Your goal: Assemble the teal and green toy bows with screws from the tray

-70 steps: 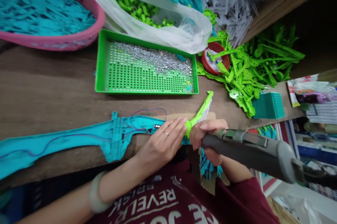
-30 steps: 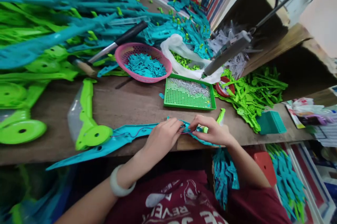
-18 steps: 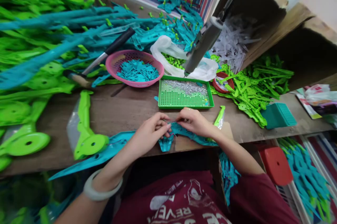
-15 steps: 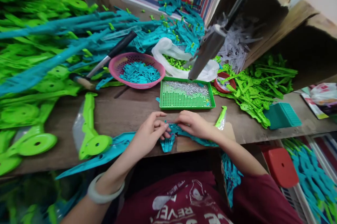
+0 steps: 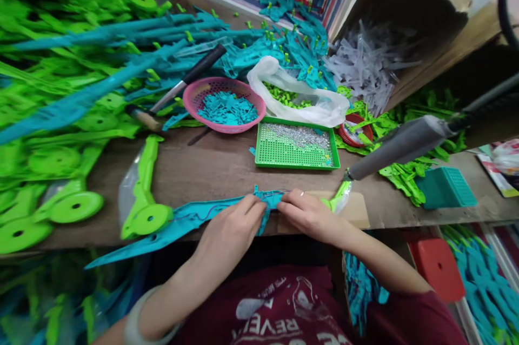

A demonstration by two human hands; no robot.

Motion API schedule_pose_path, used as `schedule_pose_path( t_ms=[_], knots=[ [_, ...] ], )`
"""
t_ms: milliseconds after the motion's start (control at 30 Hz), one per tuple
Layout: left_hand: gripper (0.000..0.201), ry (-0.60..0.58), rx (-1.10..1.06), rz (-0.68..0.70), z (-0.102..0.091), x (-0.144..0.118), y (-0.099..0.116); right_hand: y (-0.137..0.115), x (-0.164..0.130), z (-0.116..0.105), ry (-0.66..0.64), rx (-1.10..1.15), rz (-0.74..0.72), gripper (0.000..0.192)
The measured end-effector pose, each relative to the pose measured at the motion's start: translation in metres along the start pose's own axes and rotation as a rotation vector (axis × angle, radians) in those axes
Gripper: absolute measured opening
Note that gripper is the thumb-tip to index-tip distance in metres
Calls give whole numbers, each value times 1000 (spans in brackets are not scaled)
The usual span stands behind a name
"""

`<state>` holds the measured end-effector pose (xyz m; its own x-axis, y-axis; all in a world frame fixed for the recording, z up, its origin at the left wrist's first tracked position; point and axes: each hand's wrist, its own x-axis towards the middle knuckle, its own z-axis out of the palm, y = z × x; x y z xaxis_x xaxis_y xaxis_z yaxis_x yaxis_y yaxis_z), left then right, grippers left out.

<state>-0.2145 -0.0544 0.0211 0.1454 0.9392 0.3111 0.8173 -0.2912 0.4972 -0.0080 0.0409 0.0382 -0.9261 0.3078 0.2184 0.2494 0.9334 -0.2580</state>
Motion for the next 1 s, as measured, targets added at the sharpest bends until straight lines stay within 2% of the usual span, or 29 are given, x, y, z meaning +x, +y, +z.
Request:
schedule_pose_path(
  t_ms=[67,167,267,400,467,533,600,667,733,800,900,1000],
  knots=[
    [24,90,160,85,4,-6,6,3,0,-2,24,-17,-45,18],
    [20,190,180,149,12,-9,9,7,5,-6,76,1,-87,18],
    [28,158,58,140,13,-4,5,8,9,-13,62,19,-176,20],
    [45,48,-5,112,-3,4,-11,5,6,-19,97,-54,-220,15],
    [43,29,59,175,-12,8,-19,2,2,-20,155,-68,-132,12],
    [39,25,142,282,-16,13,-26,0,-3,-20,152,-61,25,11],
    [36,13,217,377,-14,20,-31,-1,-4,-16,63,-82,155,10],
    [28,-19,289,448,-8,28,-33,-2,-1,-10,-47,-147,185,7],
    [17,-58,355,509,-2,36,-35,-3,4,-4,-102,-227,153,7],
    [11,-103,399,544,1,41,-36,-4,8,1,-96,-302,113,11],
    [13,-135,385,531,-3,41,-37,-8,7,1,-20,-422,29,16],
    [18,-83,255,489,-8,30,-38,-9,2,-4,126,-527,-192,18]
  ],
)
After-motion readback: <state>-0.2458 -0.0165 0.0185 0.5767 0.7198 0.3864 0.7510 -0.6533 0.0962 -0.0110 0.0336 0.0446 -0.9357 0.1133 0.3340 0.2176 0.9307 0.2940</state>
